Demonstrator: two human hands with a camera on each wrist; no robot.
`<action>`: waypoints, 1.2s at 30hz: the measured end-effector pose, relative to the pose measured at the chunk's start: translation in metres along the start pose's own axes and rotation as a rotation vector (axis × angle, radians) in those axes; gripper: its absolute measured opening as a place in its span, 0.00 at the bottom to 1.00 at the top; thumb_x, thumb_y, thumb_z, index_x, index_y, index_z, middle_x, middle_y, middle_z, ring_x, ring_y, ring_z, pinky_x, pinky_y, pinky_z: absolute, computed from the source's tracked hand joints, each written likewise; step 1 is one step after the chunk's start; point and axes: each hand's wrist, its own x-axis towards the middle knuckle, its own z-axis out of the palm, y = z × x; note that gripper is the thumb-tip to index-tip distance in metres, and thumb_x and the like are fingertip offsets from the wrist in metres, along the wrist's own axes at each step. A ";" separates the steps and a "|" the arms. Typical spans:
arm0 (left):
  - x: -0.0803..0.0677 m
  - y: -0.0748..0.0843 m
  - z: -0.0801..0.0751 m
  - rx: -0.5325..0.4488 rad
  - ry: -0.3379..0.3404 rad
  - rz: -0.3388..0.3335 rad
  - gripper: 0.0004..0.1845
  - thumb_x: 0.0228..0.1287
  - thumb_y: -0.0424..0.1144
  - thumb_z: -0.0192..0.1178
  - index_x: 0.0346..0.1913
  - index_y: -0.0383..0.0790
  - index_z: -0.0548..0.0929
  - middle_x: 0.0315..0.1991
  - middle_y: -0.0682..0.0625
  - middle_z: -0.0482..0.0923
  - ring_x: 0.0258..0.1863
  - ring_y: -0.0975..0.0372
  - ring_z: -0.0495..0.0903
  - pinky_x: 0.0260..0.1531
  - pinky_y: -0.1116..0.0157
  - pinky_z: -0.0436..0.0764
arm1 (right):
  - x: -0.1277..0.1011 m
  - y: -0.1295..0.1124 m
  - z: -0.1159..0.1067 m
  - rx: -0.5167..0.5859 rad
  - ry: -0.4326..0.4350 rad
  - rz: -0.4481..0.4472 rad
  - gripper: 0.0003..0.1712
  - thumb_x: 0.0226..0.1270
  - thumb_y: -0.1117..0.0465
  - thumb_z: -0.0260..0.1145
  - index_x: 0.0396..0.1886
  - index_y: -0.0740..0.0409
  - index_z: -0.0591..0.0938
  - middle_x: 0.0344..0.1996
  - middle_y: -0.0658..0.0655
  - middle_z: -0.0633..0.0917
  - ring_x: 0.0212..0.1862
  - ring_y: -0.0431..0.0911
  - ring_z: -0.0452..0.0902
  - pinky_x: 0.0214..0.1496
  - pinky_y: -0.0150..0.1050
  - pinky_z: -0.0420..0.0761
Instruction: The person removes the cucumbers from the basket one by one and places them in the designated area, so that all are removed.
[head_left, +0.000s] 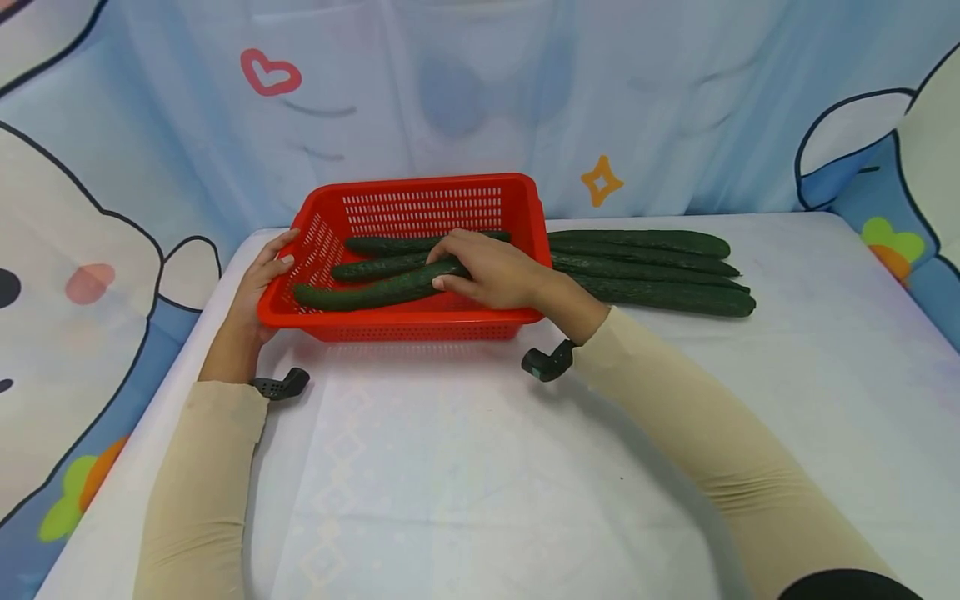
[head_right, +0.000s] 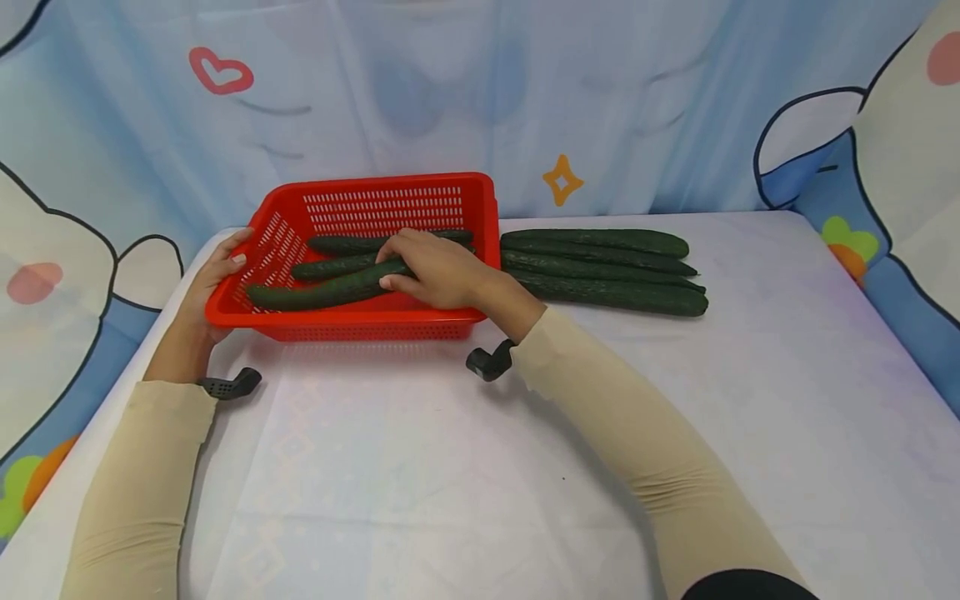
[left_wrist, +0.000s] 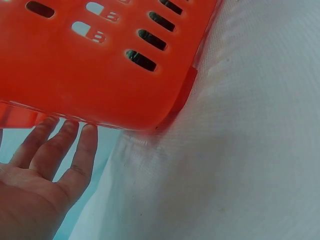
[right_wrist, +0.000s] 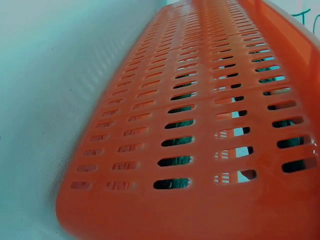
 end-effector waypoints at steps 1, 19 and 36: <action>0.000 0.000 0.000 0.001 0.001 0.002 0.27 0.68 0.38 0.49 0.68 0.57 0.60 0.69 0.47 0.51 0.66 0.52 0.56 0.44 0.66 0.81 | 0.000 0.000 0.000 0.009 0.011 0.004 0.23 0.67 0.45 0.54 0.56 0.51 0.71 0.50 0.48 0.74 0.48 0.39 0.68 0.54 0.37 0.72; -0.001 0.001 0.000 0.006 0.023 -0.022 0.28 0.67 0.39 0.51 0.68 0.58 0.60 0.68 0.50 0.55 0.62 0.57 0.63 0.48 0.62 0.78 | -0.039 0.004 -0.005 0.058 0.265 -0.008 0.22 0.65 0.48 0.57 0.54 0.52 0.71 0.49 0.49 0.74 0.49 0.39 0.67 0.53 0.37 0.72; 0.000 0.001 0.001 -0.029 0.014 -0.026 0.28 0.66 0.39 0.52 0.67 0.59 0.61 0.68 0.50 0.54 0.66 0.53 0.57 0.49 0.61 0.77 | -0.114 0.004 -0.024 -0.021 0.354 0.111 0.23 0.64 0.52 0.60 0.57 0.55 0.71 0.53 0.52 0.74 0.56 0.45 0.67 0.55 0.46 0.72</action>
